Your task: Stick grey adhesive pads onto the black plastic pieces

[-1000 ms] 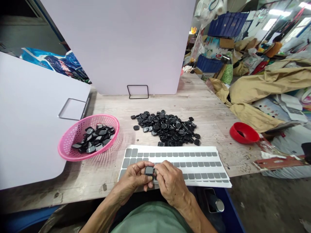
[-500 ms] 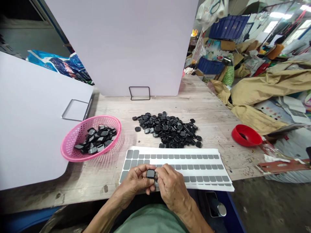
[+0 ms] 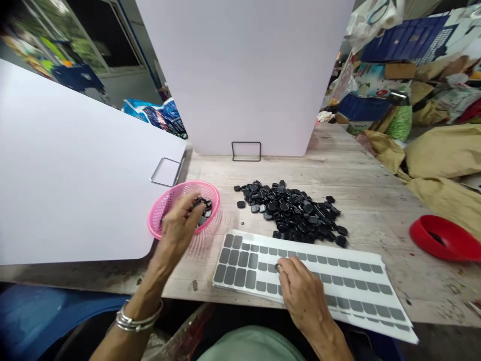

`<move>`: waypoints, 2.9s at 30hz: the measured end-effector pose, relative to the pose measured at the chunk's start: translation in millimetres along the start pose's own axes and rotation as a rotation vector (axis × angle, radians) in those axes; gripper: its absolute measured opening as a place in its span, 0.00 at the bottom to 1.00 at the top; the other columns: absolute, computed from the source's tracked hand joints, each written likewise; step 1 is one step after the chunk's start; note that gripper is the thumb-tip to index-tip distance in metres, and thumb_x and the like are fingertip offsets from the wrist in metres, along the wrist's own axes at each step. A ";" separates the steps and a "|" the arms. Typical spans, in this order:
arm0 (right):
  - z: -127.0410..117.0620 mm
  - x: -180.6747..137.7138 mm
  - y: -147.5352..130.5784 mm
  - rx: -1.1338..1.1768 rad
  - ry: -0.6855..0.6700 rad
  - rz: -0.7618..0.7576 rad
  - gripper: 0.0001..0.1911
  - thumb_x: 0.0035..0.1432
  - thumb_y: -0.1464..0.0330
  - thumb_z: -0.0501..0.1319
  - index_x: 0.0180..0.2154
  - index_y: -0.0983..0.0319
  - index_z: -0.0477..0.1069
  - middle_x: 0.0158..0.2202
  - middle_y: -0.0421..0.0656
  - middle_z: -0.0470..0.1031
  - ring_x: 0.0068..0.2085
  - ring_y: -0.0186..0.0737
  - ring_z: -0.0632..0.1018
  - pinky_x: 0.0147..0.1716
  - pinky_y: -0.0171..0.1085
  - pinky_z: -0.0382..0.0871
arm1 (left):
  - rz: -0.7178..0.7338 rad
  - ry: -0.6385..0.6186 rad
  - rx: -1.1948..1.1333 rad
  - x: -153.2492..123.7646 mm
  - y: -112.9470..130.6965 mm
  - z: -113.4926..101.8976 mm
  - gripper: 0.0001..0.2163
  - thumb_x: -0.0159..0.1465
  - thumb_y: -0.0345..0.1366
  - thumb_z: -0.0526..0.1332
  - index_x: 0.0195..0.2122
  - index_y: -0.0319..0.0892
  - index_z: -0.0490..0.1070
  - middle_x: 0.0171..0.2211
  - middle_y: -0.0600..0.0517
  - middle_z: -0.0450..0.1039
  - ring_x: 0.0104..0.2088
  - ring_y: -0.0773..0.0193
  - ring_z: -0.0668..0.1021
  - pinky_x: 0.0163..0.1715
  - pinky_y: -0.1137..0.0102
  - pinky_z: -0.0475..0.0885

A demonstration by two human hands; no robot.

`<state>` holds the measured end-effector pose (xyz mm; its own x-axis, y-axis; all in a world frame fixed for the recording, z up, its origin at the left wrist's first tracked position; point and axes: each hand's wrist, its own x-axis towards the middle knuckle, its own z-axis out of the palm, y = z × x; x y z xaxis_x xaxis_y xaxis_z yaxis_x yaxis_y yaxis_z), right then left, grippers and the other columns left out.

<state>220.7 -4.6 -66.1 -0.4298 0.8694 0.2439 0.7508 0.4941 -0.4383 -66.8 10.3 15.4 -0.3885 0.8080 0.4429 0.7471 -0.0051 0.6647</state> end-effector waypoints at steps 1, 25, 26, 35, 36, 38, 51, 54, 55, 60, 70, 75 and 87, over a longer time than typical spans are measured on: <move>-0.7 2.1 -3.4 0.001 -0.024 0.019 0.11 0.64 0.70 0.47 0.40 0.59 0.67 0.36 0.43 0.72 0.34 0.40 0.74 0.31 0.36 0.65 | 0.059 0.085 0.070 3.9 -2.0 -3.5 0.17 0.62 0.39 0.59 0.51 0.42 0.69 0.53 0.45 0.68 0.55 0.52 0.68 0.54 0.57 0.62; 8.2 7.8 -37.8 -0.232 -0.211 0.080 0.08 0.60 0.76 0.50 0.34 0.60 0.64 0.33 0.42 0.70 0.34 0.39 0.73 0.31 0.36 0.60 | 0.461 -0.592 0.309 -119.7 -17.6 74.7 0.25 0.62 0.47 0.56 0.60 0.50 0.60 0.63 0.43 0.55 0.64 0.44 0.54 0.58 0.46 0.51; 8.3 7.8 -37.4 -0.231 -0.210 0.079 0.08 0.60 0.76 0.50 0.34 0.60 0.64 0.33 0.42 0.70 0.34 0.39 0.73 0.31 0.36 0.60 | 0.456 -0.598 0.313 -120.1 -17.3 74.9 0.25 0.62 0.47 0.56 0.60 0.50 0.60 0.63 0.43 0.54 0.64 0.43 0.54 0.57 0.46 0.52; 11.7 10.0 -41.0 -0.176 -0.231 0.101 0.06 0.60 0.74 0.50 0.34 0.60 0.63 0.33 0.41 0.70 0.34 0.39 0.72 0.32 0.36 0.58 | 0.469 -0.601 0.366 -118.7 -15.7 75.4 0.24 0.61 0.43 0.57 0.59 0.49 0.62 0.63 0.42 0.56 0.63 0.43 0.55 0.56 0.47 0.55; 12.6 10.4 -41.4 -0.170 -0.228 0.103 0.06 0.59 0.74 0.50 0.34 0.60 0.63 0.34 0.41 0.70 0.34 0.40 0.72 0.32 0.36 0.58 | 0.483 -0.592 0.374 -119.0 -16.5 75.8 0.24 0.61 0.42 0.57 0.59 0.50 0.62 0.63 0.42 0.56 0.63 0.43 0.56 0.56 0.48 0.55; 13.3 12.0 -41.2 -0.130 -0.216 0.112 0.05 0.58 0.73 0.50 0.34 0.60 0.63 0.34 0.41 0.69 0.34 0.40 0.72 0.32 0.36 0.57 | 0.510 -0.572 0.387 -119.7 -19.1 76.7 0.24 0.61 0.41 0.58 0.59 0.50 0.61 0.62 0.43 0.57 0.62 0.43 0.57 0.55 0.49 0.57; -20.6 20.2 -5.9 0.929 -0.311 0.286 0.07 0.54 0.66 0.55 0.27 0.62 0.63 0.22 0.35 0.57 0.25 0.31 0.60 0.25 0.32 0.53 | 0.255 -0.625 0.111 4.1 5.7 90.5 0.22 0.66 0.49 0.49 0.57 0.44 0.64 0.55 0.42 0.66 0.56 0.50 0.66 0.51 0.56 0.66; -22.3 17.1 -2.4 0.957 -0.333 0.312 0.07 0.52 0.66 0.55 0.27 0.62 0.64 0.21 0.35 0.56 0.24 0.31 0.58 0.24 0.33 0.51 | 0.090 -0.542 0.297 67.4 17.6 131.2 0.24 0.63 0.52 0.52 0.58 0.49 0.63 0.61 0.43 0.56 0.62 0.41 0.54 0.54 0.49 0.59; -23.0 16.0 -2.1 0.945 -0.337 0.320 0.06 0.52 0.66 0.56 0.26 0.62 0.64 0.21 0.35 0.56 0.25 0.32 0.59 0.24 0.33 0.51 | 0.045 -0.514 0.320 85.2 18.5 145.6 0.26 0.62 0.53 0.52 0.58 0.48 0.62 0.63 0.41 0.53 0.63 0.36 0.50 0.53 0.44 0.56; -26.4 9.3 2.8 0.877 -0.349 0.377 0.05 0.49 0.67 0.56 0.25 0.62 0.64 0.22 0.36 0.56 0.26 0.32 0.60 0.25 0.33 0.51 | -0.048 -0.572 0.338 123.7 6.2 194.7 0.25 0.61 0.56 0.49 0.54 0.51 0.68 0.57 0.38 0.60 0.58 0.29 0.56 0.46 0.34 0.53; -25.8 7.5 7.7 0.884 -0.401 0.377 0.09 0.53 0.64 0.55 0.25 0.62 0.63 0.22 0.36 0.58 0.27 0.33 0.60 0.26 0.32 0.53 | 0.061 -0.621 0.309 49.9 10.2 191.1 0.21 0.64 0.51 0.47 0.52 0.51 0.67 0.53 0.45 0.66 0.58 0.44 0.61 0.53 0.43 0.53; -23.7 2.5 7.1 0.875 -0.383 0.370 0.10 0.55 0.63 0.54 0.26 0.61 0.62 0.22 0.36 0.56 0.26 0.33 0.59 0.26 0.33 0.53 | 0.097 -0.603 0.262 24.9 15.6 180.5 0.24 0.66 0.50 0.46 0.59 0.48 0.59 0.57 0.45 0.64 0.58 0.50 0.62 0.54 0.52 0.57; -20.7 -3.8 7.1 0.851 -0.307 0.421 0.09 0.56 0.62 0.53 0.30 0.61 0.67 0.23 0.37 0.57 0.26 0.33 0.59 0.26 0.33 0.54 | 0.119 -0.511 0.306 24.7 -37.5 120.9 0.09 0.59 0.26 0.51 0.32 0.38 0.71 0.35 0.42 0.67 0.41 0.53 0.69 0.43 0.59 0.63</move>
<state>238.1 -4.2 -52.2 -0.4125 0.8745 -0.2552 0.3135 -0.1267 -0.9411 -39.3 101.7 -71.2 -0.0410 0.9933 0.1080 0.9201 -0.0046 0.3917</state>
